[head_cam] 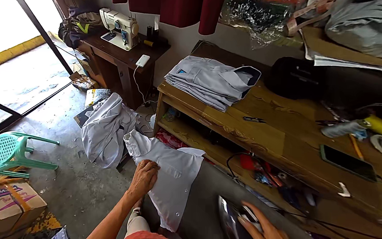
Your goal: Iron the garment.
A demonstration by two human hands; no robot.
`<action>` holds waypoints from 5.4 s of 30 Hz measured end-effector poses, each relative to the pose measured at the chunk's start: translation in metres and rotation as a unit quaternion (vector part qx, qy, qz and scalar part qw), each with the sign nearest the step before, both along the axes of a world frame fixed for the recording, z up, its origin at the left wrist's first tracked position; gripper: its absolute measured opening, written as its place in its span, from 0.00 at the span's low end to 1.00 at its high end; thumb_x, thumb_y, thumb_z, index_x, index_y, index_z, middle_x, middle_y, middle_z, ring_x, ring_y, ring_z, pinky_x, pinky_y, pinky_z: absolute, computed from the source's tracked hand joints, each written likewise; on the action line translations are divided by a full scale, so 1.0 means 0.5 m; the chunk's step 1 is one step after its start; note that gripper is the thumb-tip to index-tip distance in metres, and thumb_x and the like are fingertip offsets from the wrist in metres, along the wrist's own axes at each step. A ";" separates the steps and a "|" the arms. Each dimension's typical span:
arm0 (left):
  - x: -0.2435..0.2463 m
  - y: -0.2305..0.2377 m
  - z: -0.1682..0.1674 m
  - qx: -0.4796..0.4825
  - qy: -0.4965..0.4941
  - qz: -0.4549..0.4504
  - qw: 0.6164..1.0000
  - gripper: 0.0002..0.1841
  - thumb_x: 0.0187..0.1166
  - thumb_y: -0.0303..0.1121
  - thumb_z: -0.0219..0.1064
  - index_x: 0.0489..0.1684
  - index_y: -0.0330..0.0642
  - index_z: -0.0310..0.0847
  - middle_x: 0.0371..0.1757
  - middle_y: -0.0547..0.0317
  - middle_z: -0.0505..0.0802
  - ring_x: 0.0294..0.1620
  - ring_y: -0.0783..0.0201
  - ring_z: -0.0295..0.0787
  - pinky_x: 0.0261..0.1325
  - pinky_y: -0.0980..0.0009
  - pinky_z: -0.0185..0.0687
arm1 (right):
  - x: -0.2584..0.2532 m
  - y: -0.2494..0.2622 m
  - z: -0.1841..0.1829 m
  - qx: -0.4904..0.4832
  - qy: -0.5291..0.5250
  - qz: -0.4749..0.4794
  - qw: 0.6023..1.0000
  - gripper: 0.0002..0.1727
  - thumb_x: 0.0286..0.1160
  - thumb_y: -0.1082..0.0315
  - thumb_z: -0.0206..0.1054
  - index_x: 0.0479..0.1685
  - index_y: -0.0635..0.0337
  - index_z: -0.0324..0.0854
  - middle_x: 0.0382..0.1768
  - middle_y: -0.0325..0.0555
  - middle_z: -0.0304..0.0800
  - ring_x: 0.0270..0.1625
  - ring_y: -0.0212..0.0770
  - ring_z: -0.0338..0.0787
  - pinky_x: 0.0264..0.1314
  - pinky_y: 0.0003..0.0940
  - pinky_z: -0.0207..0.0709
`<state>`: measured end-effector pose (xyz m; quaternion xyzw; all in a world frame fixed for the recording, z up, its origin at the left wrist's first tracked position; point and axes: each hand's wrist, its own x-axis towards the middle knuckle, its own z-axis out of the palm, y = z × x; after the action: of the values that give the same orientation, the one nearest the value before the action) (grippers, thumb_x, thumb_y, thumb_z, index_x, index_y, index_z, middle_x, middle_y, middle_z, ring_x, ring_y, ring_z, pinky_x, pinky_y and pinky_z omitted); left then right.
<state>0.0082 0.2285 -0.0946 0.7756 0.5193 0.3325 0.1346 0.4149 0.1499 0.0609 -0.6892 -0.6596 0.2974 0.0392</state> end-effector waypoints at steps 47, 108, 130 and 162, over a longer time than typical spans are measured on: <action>-0.085 0.110 0.061 -0.058 -0.069 0.061 0.994 0.11 0.80 0.40 0.65 0.40 0.49 0.95 0.48 0.57 0.95 0.57 0.53 0.88 0.63 0.50 0.80 | -0.380 0.242 -0.013 0.003 -0.019 0.103 0.994 0.32 0.72 0.60 0.71 0.80 0.35 0.76 0.36 0.55 0.94 0.37 0.61 0.93 0.39 0.64 0.82; 0.016 0.197 0.092 -0.115 0.089 -0.260 0.955 0.14 0.83 0.39 0.61 0.43 0.46 0.94 0.51 0.55 0.96 0.62 0.54 0.88 0.71 0.57 0.79 | -0.128 -0.031 -0.139 0.292 0.076 -0.123 0.945 0.20 0.82 0.55 0.60 0.50 0.59 0.92 0.45 0.48 0.95 0.47 0.44 0.95 0.51 0.44 0.90; 0.019 0.327 0.062 -0.135 0.074 -0.519 0.841 0.10 0.79 0.35 0.67 0.44 0.47 0.95 0.46 0.56 0.96 0.57 0.52 0.89 0.68 0.49 0.77 | -0.629 0.165 -0.262 0.246 -0.005 -0.405 0.881 0.09 0.69 0.64 0.68 0.35 0.58 0.90 0.36 0.51 0.92 0.45 0.55 0.91 0.49 0.57 0.77; 0.021 0.373 0.078 -0.191 0.081 -0.556 0.805 0.12 0.77 0.37 0.70 0.43 0.38 0.93 0.44 0.50 0.95 0.56 0.51 0.88 0.71 0.55 0.75 | -0.491 0.181 -0.284 0.320 0.041 -0.113 0.940 0.18 0.86 0.52 0.59 0.42 0.53 0.90 0.41 0.46 0.90 0.52 0.49 0.87 0.56 0.44 0.80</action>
<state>0.0187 0.4150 -0.0554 0.9141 0.0609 0.0306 0.3997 0.1693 0.2404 -0.0808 -0.6977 -0.6352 0.0918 0.3184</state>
